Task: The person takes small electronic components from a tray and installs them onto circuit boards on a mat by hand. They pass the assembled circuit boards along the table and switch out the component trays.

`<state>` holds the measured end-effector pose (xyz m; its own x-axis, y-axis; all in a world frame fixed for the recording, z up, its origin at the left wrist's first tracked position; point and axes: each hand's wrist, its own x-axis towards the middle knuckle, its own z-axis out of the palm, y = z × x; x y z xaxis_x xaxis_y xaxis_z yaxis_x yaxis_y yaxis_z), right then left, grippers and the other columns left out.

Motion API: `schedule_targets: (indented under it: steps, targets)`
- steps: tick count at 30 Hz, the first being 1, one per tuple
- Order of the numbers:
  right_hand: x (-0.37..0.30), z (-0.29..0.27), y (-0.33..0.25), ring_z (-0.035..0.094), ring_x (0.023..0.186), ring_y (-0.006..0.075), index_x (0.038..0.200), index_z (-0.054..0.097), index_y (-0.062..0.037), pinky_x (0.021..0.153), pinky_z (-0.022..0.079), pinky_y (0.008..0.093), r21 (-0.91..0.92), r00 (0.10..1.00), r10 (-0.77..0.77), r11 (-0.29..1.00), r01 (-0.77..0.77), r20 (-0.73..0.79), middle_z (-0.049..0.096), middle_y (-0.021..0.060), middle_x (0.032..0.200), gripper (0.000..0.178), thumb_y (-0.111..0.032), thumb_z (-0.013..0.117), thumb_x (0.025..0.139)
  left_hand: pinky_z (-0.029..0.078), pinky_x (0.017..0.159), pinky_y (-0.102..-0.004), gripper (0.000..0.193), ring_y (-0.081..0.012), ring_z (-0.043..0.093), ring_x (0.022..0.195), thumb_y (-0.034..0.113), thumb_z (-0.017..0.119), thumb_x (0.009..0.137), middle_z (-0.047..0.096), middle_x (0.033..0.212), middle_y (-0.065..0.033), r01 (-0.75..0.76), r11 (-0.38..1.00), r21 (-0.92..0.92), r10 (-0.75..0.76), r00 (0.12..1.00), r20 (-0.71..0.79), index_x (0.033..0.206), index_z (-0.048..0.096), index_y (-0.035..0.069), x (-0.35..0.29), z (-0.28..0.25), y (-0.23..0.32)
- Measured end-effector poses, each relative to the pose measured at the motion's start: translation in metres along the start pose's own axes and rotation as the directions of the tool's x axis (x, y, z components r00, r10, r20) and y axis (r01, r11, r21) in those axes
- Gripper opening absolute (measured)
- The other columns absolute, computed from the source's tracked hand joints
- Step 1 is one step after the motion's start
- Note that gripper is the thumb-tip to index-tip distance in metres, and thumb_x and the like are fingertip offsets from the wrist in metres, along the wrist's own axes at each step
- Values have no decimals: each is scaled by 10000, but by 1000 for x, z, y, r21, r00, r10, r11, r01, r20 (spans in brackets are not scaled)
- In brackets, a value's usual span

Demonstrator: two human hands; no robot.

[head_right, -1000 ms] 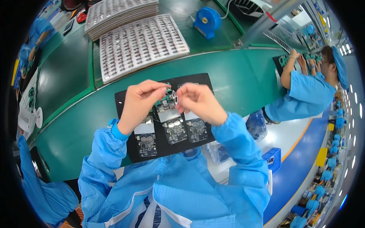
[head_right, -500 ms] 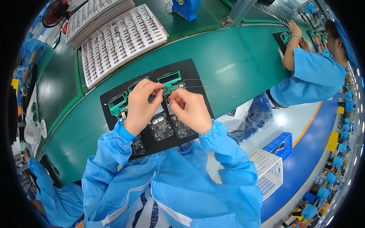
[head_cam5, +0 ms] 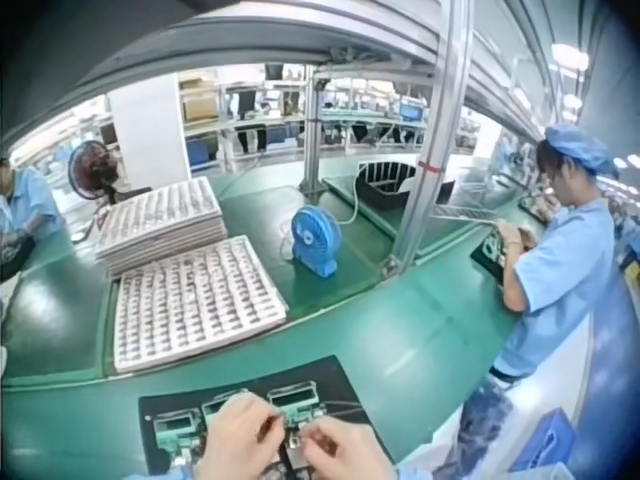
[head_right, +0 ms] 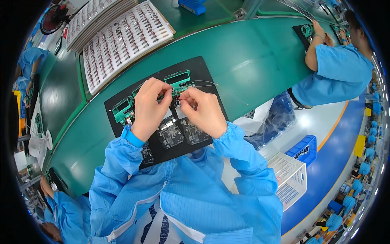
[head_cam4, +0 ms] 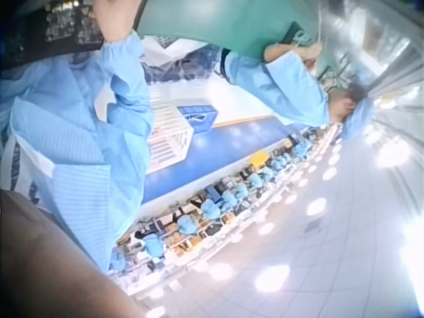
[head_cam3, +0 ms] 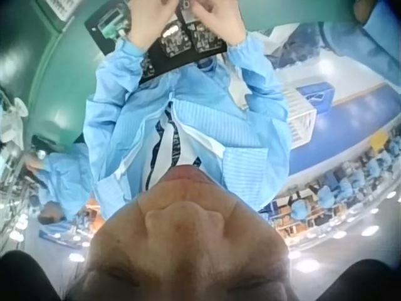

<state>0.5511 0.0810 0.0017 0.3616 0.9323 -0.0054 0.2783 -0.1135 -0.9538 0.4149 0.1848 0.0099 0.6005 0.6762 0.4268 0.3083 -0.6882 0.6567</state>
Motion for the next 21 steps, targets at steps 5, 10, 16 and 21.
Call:
schedule_targets:
  steps: [5,10,16,21]
  targets:
    - [-1,-8,9,629,602,143,914,642,12,572,499,278,-5,999,35,999,-35,-2,672,100,716,109,-61,620,836,491,670,-380,178,-266,581,822,-17,679,737,569,882,-93,-153,979,131,146,987,63,910,651,12,-6,-2,0]
    - [-4,-7,2,675,688,139,957,646,25,617,526,257,96,997,73,993,-75,18,693,91,755,106,-22,601,874,481,759,-370,326,-257,594,892,-11,678,748,604,975,-75,-354,845,401,332,935,127,1071,686,25,-16,-9,-3]
    - [-20,3,-15,673,730,111,1003,640,17,651,535,243,275,998,46,961,-36,-32,703,72,831,108,-15,588,914,448,881,-414,413,-298,564,1041,-32,634,747,566,1159,-116,-310,881,356,262,949,178,1154,649,37,-24,-27,-3]
    - [-35,32,-27,665,721,98,1009,635,17,646,529,228,315,997,52,947,-65,48,699,73,826,114,-17,595,908,527,765,-322,279,-255,650,899,-50,602,865,618,1012,-138,150,940,-305,-119,986,118,1140,623,-9,-48,-58,14]
